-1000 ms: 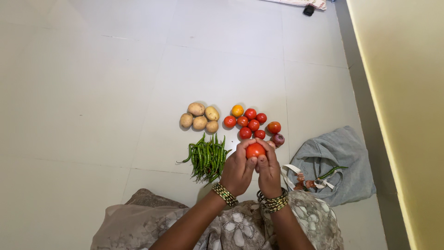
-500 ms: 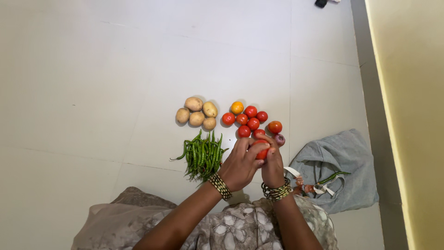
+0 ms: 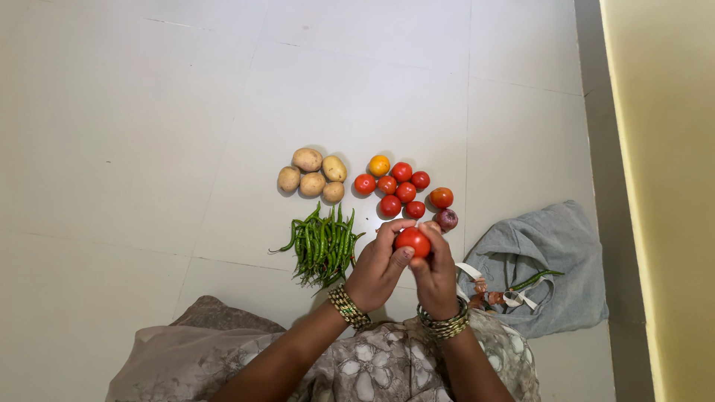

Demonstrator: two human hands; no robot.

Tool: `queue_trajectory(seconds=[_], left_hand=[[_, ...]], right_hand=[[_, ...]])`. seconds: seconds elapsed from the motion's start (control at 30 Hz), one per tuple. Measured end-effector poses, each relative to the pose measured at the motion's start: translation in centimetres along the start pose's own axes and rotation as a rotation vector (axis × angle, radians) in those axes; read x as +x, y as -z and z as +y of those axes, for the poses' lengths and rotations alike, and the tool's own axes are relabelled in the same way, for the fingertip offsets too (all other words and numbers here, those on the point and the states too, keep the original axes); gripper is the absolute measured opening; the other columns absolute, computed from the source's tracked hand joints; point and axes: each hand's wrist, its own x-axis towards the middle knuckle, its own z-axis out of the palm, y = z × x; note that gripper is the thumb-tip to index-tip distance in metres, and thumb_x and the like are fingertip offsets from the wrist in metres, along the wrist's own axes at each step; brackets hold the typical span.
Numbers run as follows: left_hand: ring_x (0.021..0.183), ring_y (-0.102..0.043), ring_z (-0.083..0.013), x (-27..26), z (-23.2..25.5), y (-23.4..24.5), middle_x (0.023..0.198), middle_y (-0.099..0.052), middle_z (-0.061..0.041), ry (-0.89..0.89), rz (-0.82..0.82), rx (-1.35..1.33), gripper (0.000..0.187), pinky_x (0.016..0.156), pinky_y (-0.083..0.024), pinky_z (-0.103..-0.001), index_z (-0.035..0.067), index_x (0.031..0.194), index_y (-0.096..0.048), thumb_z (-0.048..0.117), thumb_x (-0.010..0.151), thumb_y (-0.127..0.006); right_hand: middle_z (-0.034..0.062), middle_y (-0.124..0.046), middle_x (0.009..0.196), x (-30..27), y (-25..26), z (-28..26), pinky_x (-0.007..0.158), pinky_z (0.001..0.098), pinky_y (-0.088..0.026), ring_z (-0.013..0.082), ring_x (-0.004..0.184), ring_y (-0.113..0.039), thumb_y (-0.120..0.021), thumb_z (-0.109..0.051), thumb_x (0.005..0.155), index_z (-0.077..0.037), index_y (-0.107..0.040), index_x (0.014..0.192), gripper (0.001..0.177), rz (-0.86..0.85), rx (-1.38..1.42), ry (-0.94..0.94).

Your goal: The person sorts vegetables on the floor, picking up green chilies, tomatoes, and potatoes one by one and placing them into a bag.

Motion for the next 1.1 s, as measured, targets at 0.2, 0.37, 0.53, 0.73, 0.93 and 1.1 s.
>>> queue_trajectory(seconds=[0.2, 0.37, 0.53, 0.73, 0.93, 1.1], left_hand=[[0.099, -0.071, -0.0291, 0.1, 1.1, 1.2, 0.112, -0.071, -0.018, 0.132, -0.094, -0.162, 0.041, 0.088, -0.056, -0.038, 0.005, 0.136, -0.051, 0.035, 0.108, -0.046], [0.110, -0.064, -0.0327, -0.4, 1.5, 1.1, 0.124, -0.062, -0.020, -0.159, -0.027, 0.041, 0.045, 0.095, -0.051, -0.041, 0.004, 0.142, -0.045, 0.032, 0.108, -0.055], [0.096, -0.057, -0.0329, -0.5, 1.5, 0.6, 0.106, -0.055, -0.014, -0.295, -0.081, 0.466, 0.056, 0.088, -0.049, -0.044, 0.008, 0.142, -0.048, 0.027, 0.094, -0.068], [0.109, -0.063, -0.0392, -0.9, 1.4, 0.2, 0.120, -0.065, -0.021, -0.275, 0.004, 0.343, 0.055, 0.092, -0.051, -0.047, 0.002, 0.138, -0.045, 0.038, 0.101, -0.065], [0.086, -0.072, -0.0376, -0.8, 0.4, 0.2, 0.092, -0.071, -0.020, 0.159, -0.009, 0.257, 0.049, 0.074, -0.055, -0.045, 0.004, 0.127, -0.048, 0.045, 0.099, -0.055], [0.079, -0.070, -0.0335, -0.6, -2.8, 0.2, 0.086, -0.069, -0.019, 0.297, 0.074, 0.020, 0.043, 0.070, -0.053, -0.040, 0.005, 0.111, -0.055, 0.045, 0.107, -0.038]], right_hand=[[0.0111, -0.061, 0.132, -0.6, 0.5, 0.9, 0.099, 0.0319, -0.054, 0.0214, 0.116, -0.062, -0.072, -0.032, 0.107, -0.011, -0.048, 0.147, 0.051, -0.061, -0.533, 0.466], [0.0114, -0.054, 0.141, -1.9, -0.2, 2.3, 0.107, 0.0348, -0.048, 0.0204, 0.123, -0.057, -0.056, -0.041, 0.107, -0.003, -0.042, 0.151, 0.060, 0.046, 0.024, 0.059], [0.0108, -0.057, 0.129, -1.5, 0.9, 2.6, 0.095, 0.0321, -0.048, 0.0177, 0.111, -0.056, -0.043, -0.052, 0.112, 0.001, -0.049, 0.149, 0.065, -0.039, 0.722, -0.156], [0.0096, -0.062, 0.111, -1.1, 0.4, 1.1, 0.084, 0.0304, -0.053, 0.0167, 0.095, -0.062, -0.027, -0.060, 0.108, 0.001, -0.055, 0.129, 0.070, 0.066, 0.416, -0.353], [0.0098, -0.067, 0.107, -1.2, -0.9, -0.2, 0.077, 0.0324, -0.051, 0.0198, 0.090, -0.063, -0.041, -0.063, 0.105, 0.000, -0.058, 0.135, 0.072, -0.004, -0.113, -0.065], [0.0166, -0.068, 0.113, -0.3, -1.4, -1.3, 0.078, 0.0366, -0.056, 0.0258, 0.093, -0.068, -0.053, -0.056, 0.104, -0.005, -0.054, 0.142, 0.063, -0.058, -0.585, 0.316]])
